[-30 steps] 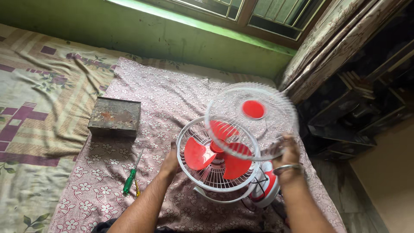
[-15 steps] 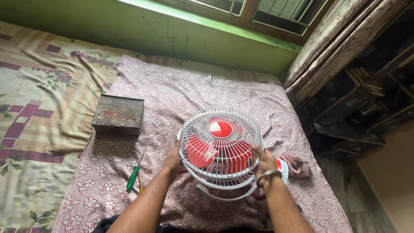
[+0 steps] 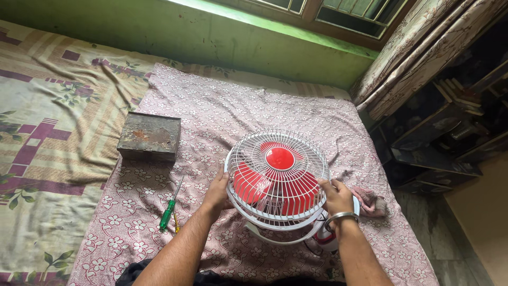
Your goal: The person assembles a small electric fan by attaching the motor housing, securing the fan blades, and fastening the front grille. The person uses a screwdriver to tighten screws and completes the assembly by ensuring all parts are properly aligned.
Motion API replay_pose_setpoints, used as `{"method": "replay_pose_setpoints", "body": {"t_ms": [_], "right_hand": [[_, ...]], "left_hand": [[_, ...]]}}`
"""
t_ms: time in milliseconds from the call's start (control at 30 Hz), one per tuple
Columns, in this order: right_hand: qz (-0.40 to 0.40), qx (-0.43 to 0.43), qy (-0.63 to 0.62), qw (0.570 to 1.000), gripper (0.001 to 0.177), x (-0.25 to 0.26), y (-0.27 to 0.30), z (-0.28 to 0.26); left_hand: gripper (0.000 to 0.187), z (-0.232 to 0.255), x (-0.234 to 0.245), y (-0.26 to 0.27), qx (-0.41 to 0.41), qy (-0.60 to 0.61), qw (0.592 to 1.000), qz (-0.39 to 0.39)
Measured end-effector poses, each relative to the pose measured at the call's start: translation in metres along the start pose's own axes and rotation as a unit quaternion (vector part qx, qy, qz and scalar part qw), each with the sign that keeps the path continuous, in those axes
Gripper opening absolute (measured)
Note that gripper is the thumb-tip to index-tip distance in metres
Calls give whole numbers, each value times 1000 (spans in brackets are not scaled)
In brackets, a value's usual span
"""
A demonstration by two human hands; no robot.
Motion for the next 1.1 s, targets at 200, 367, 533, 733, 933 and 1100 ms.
{"method": "replay_pose_setpoints", "body": {"t_ms": [200,367,533,733,933,1100], "right_hand": [[9,56,103,993,72,8,8,11],[67,122,296,945,83,18,8,14],[44,110,267,956,90,25,3,23],[47,104,290,950,79,17,14,11],[46,68,269,960,76,12,18,8],[17,51,234,971,90,18,15,9]], "left_hand": [[56,-2,1,2,-38,30,999,-19],[57,0,2,3,-27,19,999,-9],[56,0,1,2,-21,7,1000,-2],[55,6,-4,10,-3,3,1000,2],[55,9,-6,12,-5,2,1000,6],[55,7,-3,12,8,12,1000,8]]}}
Point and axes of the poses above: each hand's wrist, its own y-axis away from the middle knuckle, its own x-axis out of the back of the hand, z = x × y, the point moved 1 cm from there along -y, towards the middle knuckle, and after that the axes turned 4 degrees about -y, right-handed, at the moved point
